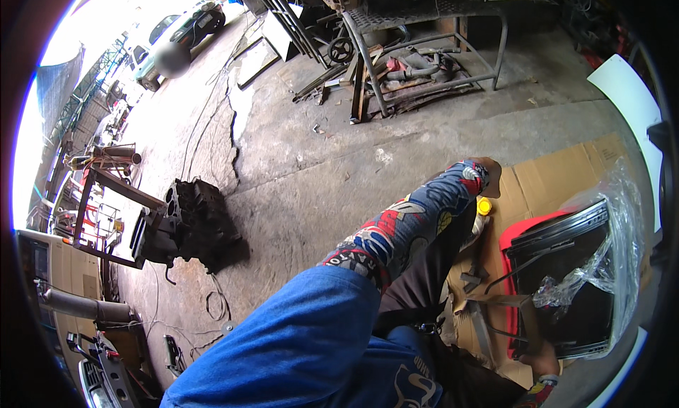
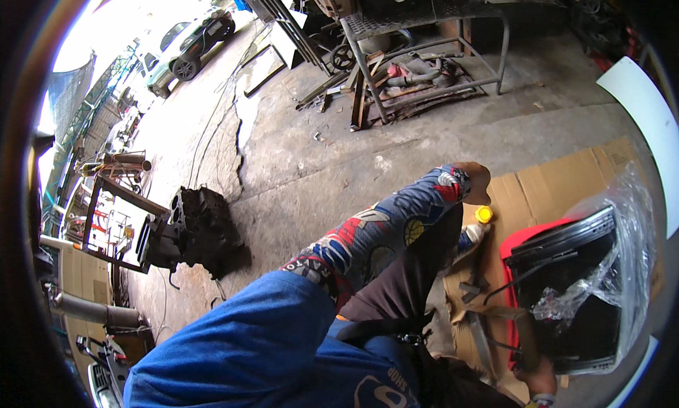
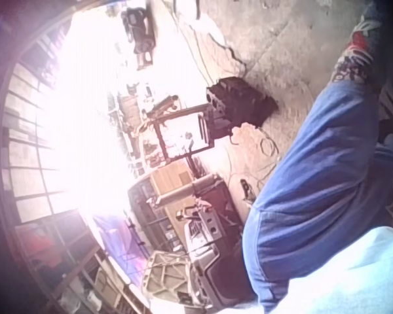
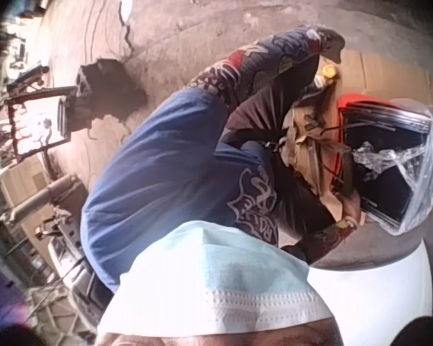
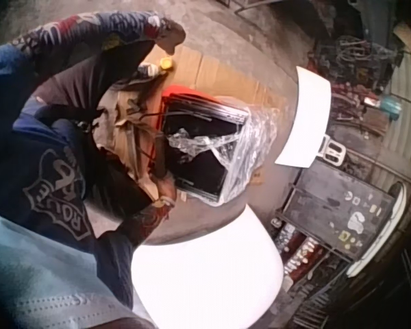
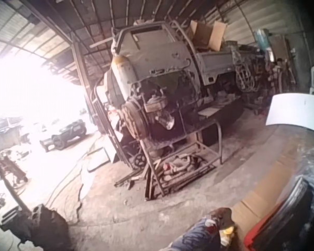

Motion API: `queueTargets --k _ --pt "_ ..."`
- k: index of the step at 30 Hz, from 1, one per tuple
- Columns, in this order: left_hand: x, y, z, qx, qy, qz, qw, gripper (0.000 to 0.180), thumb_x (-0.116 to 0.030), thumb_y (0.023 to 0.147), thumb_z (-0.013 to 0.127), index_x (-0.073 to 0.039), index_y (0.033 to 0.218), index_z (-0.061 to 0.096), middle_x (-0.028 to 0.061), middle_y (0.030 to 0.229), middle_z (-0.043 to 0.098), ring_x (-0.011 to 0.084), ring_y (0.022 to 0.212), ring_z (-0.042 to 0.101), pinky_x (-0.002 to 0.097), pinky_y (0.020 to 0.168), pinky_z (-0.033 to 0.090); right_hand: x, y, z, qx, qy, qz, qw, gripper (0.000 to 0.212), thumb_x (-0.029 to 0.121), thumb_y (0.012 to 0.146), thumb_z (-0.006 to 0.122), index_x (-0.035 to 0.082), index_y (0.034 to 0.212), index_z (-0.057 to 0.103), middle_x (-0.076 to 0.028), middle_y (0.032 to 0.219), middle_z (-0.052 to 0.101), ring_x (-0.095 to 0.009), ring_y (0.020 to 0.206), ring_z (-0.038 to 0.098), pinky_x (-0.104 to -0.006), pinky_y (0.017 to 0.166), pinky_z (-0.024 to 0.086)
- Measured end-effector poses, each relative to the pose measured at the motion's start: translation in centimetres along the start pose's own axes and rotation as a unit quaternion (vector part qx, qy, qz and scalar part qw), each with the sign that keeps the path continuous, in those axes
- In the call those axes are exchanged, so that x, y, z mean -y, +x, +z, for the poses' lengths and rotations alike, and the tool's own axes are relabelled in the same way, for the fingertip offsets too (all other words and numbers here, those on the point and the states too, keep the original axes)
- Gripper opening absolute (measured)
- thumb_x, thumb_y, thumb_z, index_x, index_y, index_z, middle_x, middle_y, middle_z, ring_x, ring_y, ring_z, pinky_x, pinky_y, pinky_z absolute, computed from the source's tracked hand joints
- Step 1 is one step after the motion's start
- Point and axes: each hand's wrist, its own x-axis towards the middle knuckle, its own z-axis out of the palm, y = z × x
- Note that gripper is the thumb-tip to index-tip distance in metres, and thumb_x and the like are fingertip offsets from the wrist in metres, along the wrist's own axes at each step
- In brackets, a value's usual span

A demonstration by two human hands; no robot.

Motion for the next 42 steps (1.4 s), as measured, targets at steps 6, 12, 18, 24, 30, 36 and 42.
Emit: queueTargets --k 6,12,18,24,30,36,42 --pt "-0.1 -0.8 -0.3 -0.006 -0.009 0.005 1.0 0.051 -0.043 0.083 0.063 0.002 0.106 0.07 0.0234 0.104 0.07 0.0374 0.104 0.066 0.043 0.088 0.053 -0.9 -0.1 -0.2 -0.027 -0.054 -0.006 0.998 0.043 0.002 0.055 0.077 0.0 0.097 0.067 -0.008 0.085 0.068 -0.021 0.077 0.066 -0.0357 0.072 0.053" --pt "-0.2 0.2 -0.2 0.027 0.028 0.012 0.999 0.05 -0.042 0.084 0.062 0.002 0.107 0.07 0.0226 0.106 0.07 0.0369 0.104 0.066 0.042 0.089 0.053 -3.0 0.3 -0.6 0.011 -0.035 0.022 0.999 0.039 0.004 0.06 0.081 0.002 0.097 0.069 -0.01 0.088 0.072 -0.023 0.085 0.07 -0.0381 0.079 0.054" --pt "0.1 4.3 3.1 -0.019 0.113 -0.001 0.993 0.047 -0.04 0.074 0.068 0.001 0.096 0.073 0.0225 0.093 0.071 0.0378 0.092 0.069 0.0504 0.081 0.054 -2.9 0.6 0.0 0.004 0.049 -0.014 0.999 0.048 0.005 0.058 0.082 0.001 0.104 0.066 -0.011 0.092 0.072 -0.023 0.084 0.069 -0.0379 0.077 0.054" --pt "1.1 8.1 4.2 0.067 0.104 0.012 0.992 0.031 -0.029 0.065 0.073 -0.002 0.081 0.075 0.0187 0.078 0.07 0.0307 0.078 0.069 0.0478 0.07 0.055 -0.2 0.3 0.0 0.019 -0.089 -0.026 0.996 0.051 0.004 0.054 0.08 -0.001 0.103 0.064 -0.009 0.083 0.066 -0.02 0.074 0.065 -0.0366 0.066 0.053" --pt "2.7 6.0 2.9 0.126 -0.116 0.007 0.985 0.037 -0.016 0.06 0.081 -0.003 0.094 0.074 0.0161 0.102 0.071 0.024 0.09 0.069 0.0435 0.074 0.056 -3.1 1.1 -0.9 0.002 -0.043 0.024 0.999 0.04 0.008 0.053 0.083 0.001 0.087 0.063 -0.004 0.073 0.061 -0.017 0.065 0.06 -0.0351 0.061 0.051" --pt "0.1 6.2 3.1 0.116 -0.015 0.009 0.993 0.044 -0.029 0.074 0.08 -0.012 0.113 0.071 0.0086 0.114 0.069 0.0303 0.098 0.068 0.0512 0.078 0.054 -6.7 1.5 -1.7 -0.011 -0.017 -0.013 1.0 0.037 0.01 0.054 0.082 0.002 0.084 0.063 -0.004 0.071 0.06 -0.017 0.064 0.06 -0.0359 0.059 0.05" --pt "3.4 11.8 7.3 0.116 -0.022 0.144 0.983 0.031 -0.021 0.069 0.082 -0.002 0.091 0.072 0.0236 0.091 0.068 0.042 0.078 0.066 0.0536 0.068 0.056 -5.0 0.9 -1.1 -0.027 -0.046 0.001 0.999 0.036 0.009 0.057 0.078 0.0 0.089 0.065 -0.005 0.075 0.063 -0.018 0.066 0.062 -0.0355 0.063 0.051"
